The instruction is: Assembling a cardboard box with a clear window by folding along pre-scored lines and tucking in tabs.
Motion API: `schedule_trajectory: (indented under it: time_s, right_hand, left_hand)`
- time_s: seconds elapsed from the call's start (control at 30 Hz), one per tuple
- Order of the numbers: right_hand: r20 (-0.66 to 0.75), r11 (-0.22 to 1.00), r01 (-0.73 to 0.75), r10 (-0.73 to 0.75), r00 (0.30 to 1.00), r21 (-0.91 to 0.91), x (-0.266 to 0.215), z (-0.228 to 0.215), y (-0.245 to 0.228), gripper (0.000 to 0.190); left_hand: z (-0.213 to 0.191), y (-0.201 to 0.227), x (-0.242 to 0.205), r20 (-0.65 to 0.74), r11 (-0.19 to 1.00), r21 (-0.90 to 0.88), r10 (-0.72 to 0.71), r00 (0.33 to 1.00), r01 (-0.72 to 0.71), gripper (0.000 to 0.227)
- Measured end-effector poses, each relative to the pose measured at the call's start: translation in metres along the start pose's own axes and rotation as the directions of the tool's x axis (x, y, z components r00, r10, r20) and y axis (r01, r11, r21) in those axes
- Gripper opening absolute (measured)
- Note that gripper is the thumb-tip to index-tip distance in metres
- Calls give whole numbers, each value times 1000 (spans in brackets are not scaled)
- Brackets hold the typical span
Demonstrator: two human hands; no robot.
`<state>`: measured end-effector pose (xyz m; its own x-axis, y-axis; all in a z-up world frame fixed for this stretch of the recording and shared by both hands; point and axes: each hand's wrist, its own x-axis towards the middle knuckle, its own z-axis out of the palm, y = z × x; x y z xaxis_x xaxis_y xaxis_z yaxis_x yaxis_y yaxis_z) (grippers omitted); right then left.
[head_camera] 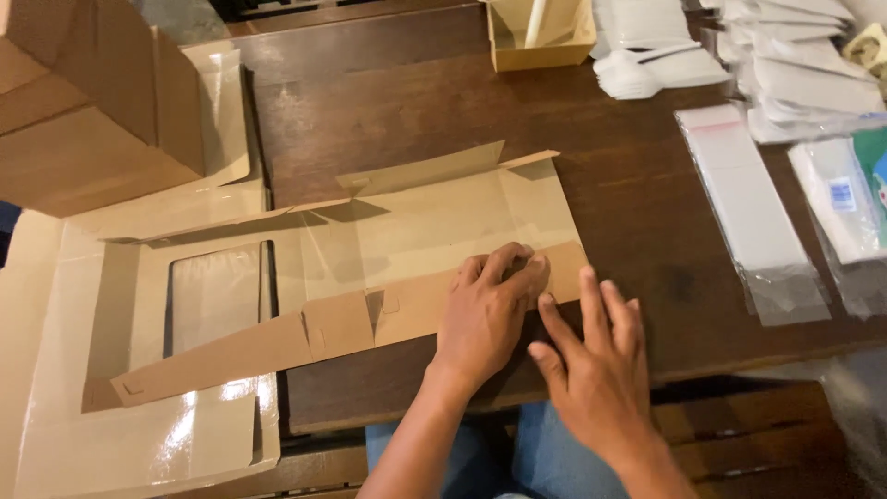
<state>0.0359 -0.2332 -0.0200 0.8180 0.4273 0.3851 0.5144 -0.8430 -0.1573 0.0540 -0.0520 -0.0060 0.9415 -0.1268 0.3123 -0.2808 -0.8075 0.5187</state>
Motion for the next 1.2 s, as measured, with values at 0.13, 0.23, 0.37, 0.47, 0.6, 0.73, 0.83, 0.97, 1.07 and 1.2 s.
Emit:
schedule_trajectory:
  time_s: [0.13, 0.23, 0.37, 0.47, 0.6, 0.73, 0.83, 0.97, 1.07, 1.2]
  right_hand:
    - [34, 995, -102, 102, 994, 5, -3, 1, 0, 50]
    - [23, 996, -90, 90, 996, -10, 1, 0, 10, 50]
    - [64, 999, -18, 15, 998, 46, 2, 10, 10, 48]
    - [47, 995, -76, 79, 996, -65, -3, -2, 14, 51]
    - [59, 987, -156, 157, 986, -25, -1, 2, 19, 45]
    - [34, 994, -113, 113, 993, -2, 5, 1, 10, 52]
    - [39, 994, -109, 109, 993, -13, -10, -3, 9, 53]
    - [56, 977, -205, 202, 978, 52, -1, -3, 9, 51]
    - [13, 1000, -2, 2, 1000, 15, -2, -1, -11, 56]
    - [28, 1000, -23, 22, 999, 20, 0, -2, -16, 57]
  left_hand:
    - [0, -2, -4, -39, 1000, -7, 23, 999, -23, 32]
    - [4, -7, -1, -46, 998, -1, 68, 997, -68, 34]
    - [-4, -7, 4, -94, 995, 7, 98, 991, -98, 31]
    - [1, 4, 2, -94, 993, -76, 85, 992, -92, 31]
    - [-2, 1, 4, -105, 994, 6, 109, 988, -109, 30]
    - [-1, -6, 3, -61, 999, -13, 36, 997, -37, 33]
    - [4, 8, 2, -48, 999, -44, 3, 999, -5, 30]
    - [-4, 4, 2, -81, 997, 10, 83, 993, -82, 31]
    - [2, 2, 3, -58, 1000, 9, 0, 998, 0, 25]
    - [1, 3, -1, -28, 999, 17, -27, 999, 28, 28]
